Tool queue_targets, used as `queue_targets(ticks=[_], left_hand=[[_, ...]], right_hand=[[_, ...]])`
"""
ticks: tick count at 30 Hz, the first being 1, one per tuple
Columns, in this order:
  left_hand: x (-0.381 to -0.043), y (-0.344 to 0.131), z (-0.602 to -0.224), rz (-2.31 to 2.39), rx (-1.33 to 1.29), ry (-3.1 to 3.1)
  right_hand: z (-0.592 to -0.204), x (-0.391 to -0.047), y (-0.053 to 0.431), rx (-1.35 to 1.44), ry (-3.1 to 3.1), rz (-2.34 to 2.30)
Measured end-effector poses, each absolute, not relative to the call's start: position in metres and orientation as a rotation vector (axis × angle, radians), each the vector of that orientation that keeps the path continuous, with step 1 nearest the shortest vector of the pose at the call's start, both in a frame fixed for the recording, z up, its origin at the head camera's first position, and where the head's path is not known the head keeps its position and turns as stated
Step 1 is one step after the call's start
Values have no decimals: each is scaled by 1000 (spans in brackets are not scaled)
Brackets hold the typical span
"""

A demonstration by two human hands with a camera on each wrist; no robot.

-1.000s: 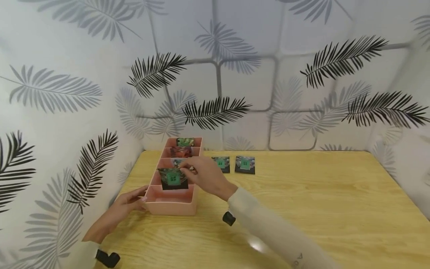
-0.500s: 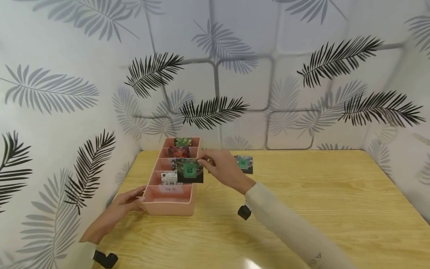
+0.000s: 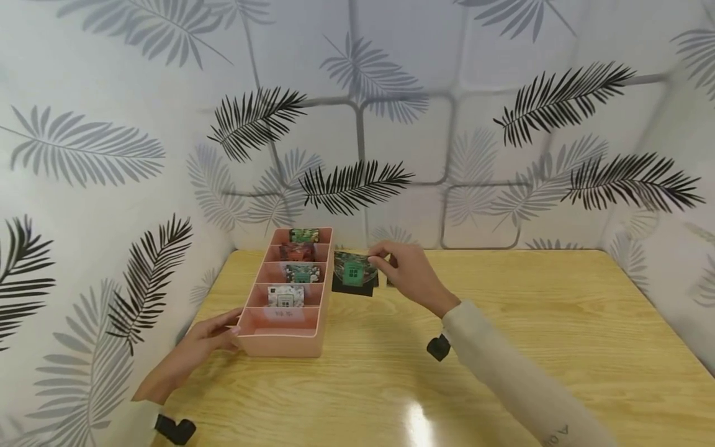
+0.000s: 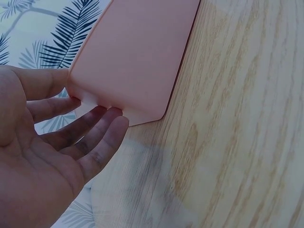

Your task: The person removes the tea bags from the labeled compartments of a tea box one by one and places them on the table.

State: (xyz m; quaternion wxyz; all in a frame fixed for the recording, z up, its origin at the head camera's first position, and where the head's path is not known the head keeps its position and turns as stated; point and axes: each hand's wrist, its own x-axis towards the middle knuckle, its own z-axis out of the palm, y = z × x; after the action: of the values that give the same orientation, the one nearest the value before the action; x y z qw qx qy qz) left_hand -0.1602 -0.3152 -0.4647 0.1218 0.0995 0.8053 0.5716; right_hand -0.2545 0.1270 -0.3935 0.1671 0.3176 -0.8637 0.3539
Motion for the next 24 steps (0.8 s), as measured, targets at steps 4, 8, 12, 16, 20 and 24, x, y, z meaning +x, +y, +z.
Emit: queue_targets(ticks=[4,8,12,16,20,24], left_hand=[[-161,-314,-466,1668,292,2347],[-161,-315,-465,1671,299,2347],[-160,-315,-463,1673,301,2351],[-160,-315,-462,1672,292,2348],[-159,-316,-462,1668,279,2347],[-159,-315,-462,1662,267,2351]], right_hand=[[-400,-259,147,850,-2480,1012],[-408,-263,166,797,-2505,1001],[-415,-266,183,760,-2529,976],[-423,-270,198,726,-2560,936],[-431,-273,212,698,-2598,911],[-437,-276,227,668,-2637,910]])
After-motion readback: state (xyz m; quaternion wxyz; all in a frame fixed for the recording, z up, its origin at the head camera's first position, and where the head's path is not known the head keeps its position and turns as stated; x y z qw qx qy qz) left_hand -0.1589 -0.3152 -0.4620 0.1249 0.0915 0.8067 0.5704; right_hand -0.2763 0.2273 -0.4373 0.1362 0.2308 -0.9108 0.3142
